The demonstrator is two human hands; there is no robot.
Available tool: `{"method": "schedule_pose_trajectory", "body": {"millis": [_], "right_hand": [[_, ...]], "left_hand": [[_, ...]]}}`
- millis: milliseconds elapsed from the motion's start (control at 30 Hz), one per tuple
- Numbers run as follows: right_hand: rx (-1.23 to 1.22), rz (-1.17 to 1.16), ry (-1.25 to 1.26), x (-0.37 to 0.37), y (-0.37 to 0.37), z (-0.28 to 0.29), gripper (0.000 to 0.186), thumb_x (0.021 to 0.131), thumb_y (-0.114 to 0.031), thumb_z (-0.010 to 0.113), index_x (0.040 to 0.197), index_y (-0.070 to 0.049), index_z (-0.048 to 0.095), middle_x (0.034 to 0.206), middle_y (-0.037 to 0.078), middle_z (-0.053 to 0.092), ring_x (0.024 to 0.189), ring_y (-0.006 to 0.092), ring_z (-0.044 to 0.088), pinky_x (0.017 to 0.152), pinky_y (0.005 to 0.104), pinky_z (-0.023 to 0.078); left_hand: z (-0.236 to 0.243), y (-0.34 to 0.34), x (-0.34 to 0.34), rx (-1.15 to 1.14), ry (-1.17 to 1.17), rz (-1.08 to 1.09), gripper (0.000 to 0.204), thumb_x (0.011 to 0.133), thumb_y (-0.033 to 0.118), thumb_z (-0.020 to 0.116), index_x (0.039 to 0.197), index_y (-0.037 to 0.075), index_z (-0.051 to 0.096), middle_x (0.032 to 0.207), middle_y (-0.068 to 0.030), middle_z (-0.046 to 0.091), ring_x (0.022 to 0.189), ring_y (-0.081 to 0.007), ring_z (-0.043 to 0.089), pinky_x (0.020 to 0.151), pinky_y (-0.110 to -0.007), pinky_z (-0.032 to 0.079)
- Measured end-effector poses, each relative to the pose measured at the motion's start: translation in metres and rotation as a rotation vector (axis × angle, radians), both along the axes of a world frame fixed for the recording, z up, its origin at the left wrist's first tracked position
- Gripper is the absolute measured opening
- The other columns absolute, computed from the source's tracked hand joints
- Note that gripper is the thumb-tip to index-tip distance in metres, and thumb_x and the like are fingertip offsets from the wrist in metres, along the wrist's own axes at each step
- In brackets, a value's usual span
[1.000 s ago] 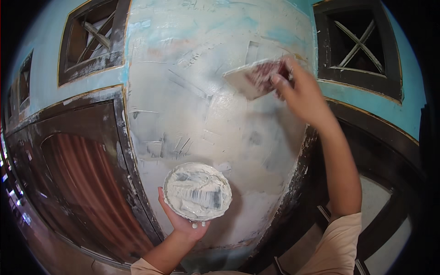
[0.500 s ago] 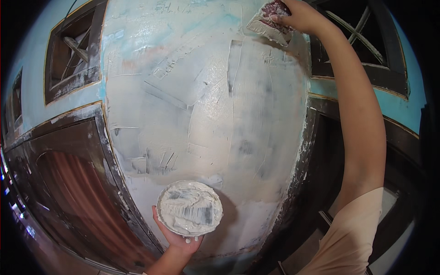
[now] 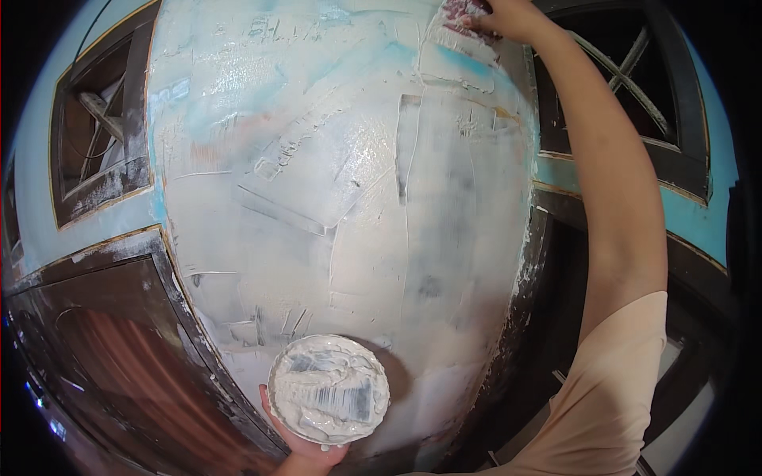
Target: Applying plaster or filler compound to an interior wall using a hand spatula and a tub of material.
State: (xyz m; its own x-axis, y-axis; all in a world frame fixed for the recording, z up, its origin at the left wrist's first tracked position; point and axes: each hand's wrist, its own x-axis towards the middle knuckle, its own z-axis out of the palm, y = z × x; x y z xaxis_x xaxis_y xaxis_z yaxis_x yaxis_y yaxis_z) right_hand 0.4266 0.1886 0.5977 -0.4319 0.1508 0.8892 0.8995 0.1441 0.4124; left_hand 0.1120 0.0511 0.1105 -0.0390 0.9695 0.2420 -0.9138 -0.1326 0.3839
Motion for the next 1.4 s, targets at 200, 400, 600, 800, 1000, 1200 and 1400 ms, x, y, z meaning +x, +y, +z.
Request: {"method": "schedule_pose_trajectory", "body": {"millis": [200,400,600,800,1000,1200,1400], "right_hand": [[-0.136,-0.009,0.12,0.001,-0.028,-0.014,0.057,0.082,-0.036,0.071,0.123,0.0,0.057,0.115,0.027,0.065,0.108,0.0414,0.062,0.091,0.0436,0.05],[-0.038,0.072,-0.151,-0.003,0.012,-0.034,0.057,0.083,-0.029,0.077,0.128,-0.004,0.053,0.114,0.023,0.064,0.107,0.0419,0.06,0.091,0.0436,0.049],[-0.022,0.004,0.046,-0.015,-0.002,-0.003,0.046,0.086,-0.026,0.069,0.121,0.001,0.056,0.111,0.027,0.065,0.103,0.0429,0.061,0.087,0.0474,0.049],[-0.069,0.01,0.039,-0.014,-0.045,-0.019,0.055,0.084,-0.03,0.072,0.126,0.001,0.054,0.116,0.024,0.064,0.106,0.0394,0.062,0.089,0.0446,0.049],[-0.247,-0.042,-0.02,-0.026,-0.019,-0.038,0.049,0.082,-0.027,0.073,0.12,0.0,0.057,0.11,0.025,0.065,0.105,0.0415,0.062,0.088,0.0455,0.05],[0.023,-0.026,0.16,0.004,-0.013,-0.023,0.049,0.084,-0.026,0.07,0.122,0.003,0.058,0.114,0.025,0.065,0.106,0.0409,0.063,0.09,0.047,0.05],[0.148,0.029,0.227,-0.027,-0.08,-0.066,0.025,0.089,-0.019,0.062,0.108,-0.003,0.066,0.103,0.02,0.068,0.1,0.0388,0.062,0.084,0.0475,0.05]], "left_hand": [[-0.004,-0.001,-0.004,-0.005,-0.079,-0.028,0.084,0.088,0.077,0.037,0.147,0.018,0.042,0.148,-0.012,0.044,0.13,-0.0407,0.047,0.105,-0.061,0.04],[-0.012,0.001,-0.007,-0.002,0.05,-0.06,0.085,0.085,0.078,0.038,0.148,0.021,0.04,0.151,-0.0107,0.041,0.133,-0.0413,0.044,0.105,-0.065,0.038],[0.004,-0.008,-0.005,-0.018,-0.436,-0.258,0.082,0.088,0.076,0.037,0.148,0.02,0.04,0.151,-0.0096,0.041,0.133,-0.0403,0.044,0.106,-0.063,0.038],[-0.007,-0.001,-0.006,-0.06,-0.153,-0.095,0.084,0.087,0.077,0.038,0.147,0.019,0.041,0.149,-0.0115,0.044,0.13,-0.0413,0.047,0.104,-0.063,0.039],[-0.008,-0.002,-0.004,-0.059,-0.21,-0.125,0.084,0.085,0.077,0.04,0.146,0.019,0.044,0.147,-0.0109,0.046,0.129,-0.0406,0.047,0.104,-0.062,0.04],[-0.005,0.001,0.006,-0.08,-0.025,-0.038,0.082,0.085,0.078,0.038,0.143,0.02,0.047,0.144,-0.0076,0.05,0.128,-0.0362,0.05,0.106,-0.055,0.04],[-0.01,-0.005,0.002,-0.059,0.0,-0.046,0.084,0.084,0.08,0.039,0.143,0.021,0.047,0.144,-0.0061,0.05,0.129,-0.0356,0.049,0.106,-0.055,0.039]]}}
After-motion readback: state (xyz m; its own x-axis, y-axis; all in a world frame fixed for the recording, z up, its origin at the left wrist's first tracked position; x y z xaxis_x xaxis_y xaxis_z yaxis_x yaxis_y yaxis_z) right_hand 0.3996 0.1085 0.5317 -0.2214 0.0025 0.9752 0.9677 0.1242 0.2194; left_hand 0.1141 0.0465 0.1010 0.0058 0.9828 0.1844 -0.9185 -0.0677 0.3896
